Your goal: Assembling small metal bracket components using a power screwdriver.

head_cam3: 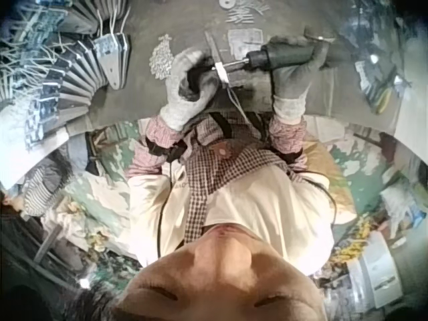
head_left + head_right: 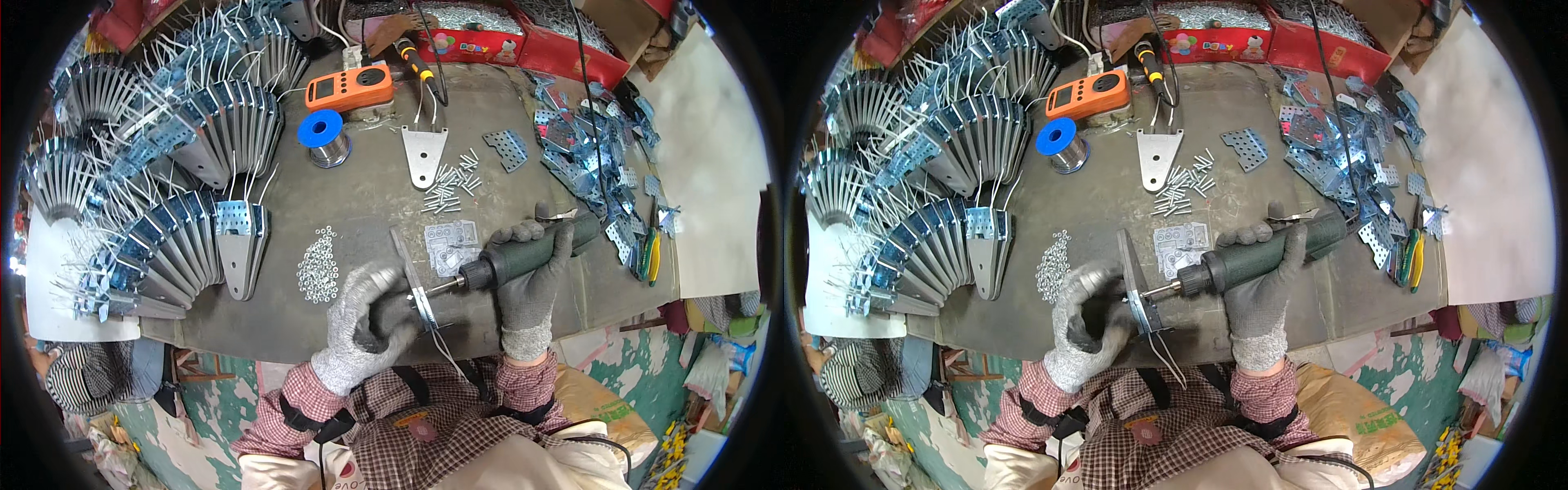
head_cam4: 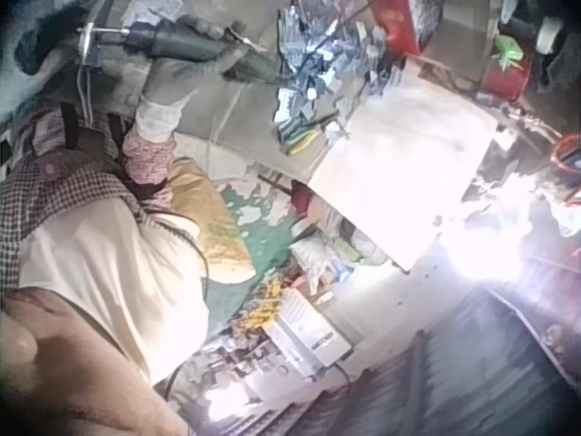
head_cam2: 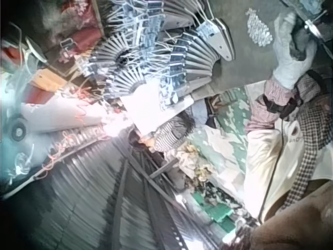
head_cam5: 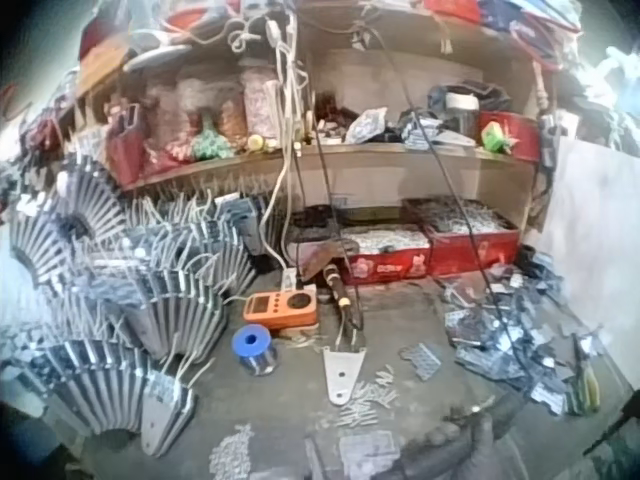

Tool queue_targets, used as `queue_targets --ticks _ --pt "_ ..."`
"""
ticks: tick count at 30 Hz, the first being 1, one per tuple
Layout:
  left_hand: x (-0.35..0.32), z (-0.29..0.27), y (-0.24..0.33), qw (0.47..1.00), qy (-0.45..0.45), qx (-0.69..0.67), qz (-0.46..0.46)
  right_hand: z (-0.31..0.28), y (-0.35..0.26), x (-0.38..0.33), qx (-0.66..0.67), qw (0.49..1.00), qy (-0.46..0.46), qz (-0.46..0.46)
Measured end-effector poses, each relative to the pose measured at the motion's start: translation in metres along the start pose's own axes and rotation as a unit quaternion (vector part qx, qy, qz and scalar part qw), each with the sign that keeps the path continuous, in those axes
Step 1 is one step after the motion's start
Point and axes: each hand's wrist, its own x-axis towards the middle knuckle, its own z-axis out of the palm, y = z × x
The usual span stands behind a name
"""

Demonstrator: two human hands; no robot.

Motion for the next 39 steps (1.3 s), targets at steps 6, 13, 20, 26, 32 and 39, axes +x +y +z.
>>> queue_targets --ticks 6,13,20,26,32,39 --pt "-0.001 0.003 0.008 0.98 -0.07 0.166 0.081 -0.004 -0.002 0.002 0.014 1.0 -0.008 0.001" --pt "-0.003 0.009 0.011 0.985 -0.041 0.145 0.079 0.001 -0.001 -0.002 0.032 0.999 0.002 -0.002" --pt "-0.003 0.005 0.006 0.998 -0.033 0.033 0.048 0.002 0.001 -0.001 0.003 1.0 0.023 -0.005" --pt "0.021 -0.004 0.009 0.978 -0.079 0.15 0.12 0.005 -0.003 0.0 -0.03 0.998 0.063 0.0" --pt "0.023 0.003 0.025 0.98 -0.089 0.173 0.051 0.002 0.005 0.002 0.004 0.997 0.076 -0.025" --pt "0.019 0.003 0.013 0.963 -0.095 0.205 0.146 0.016 0.009 -0.007 0.01 0.993 0.11 -0.037"
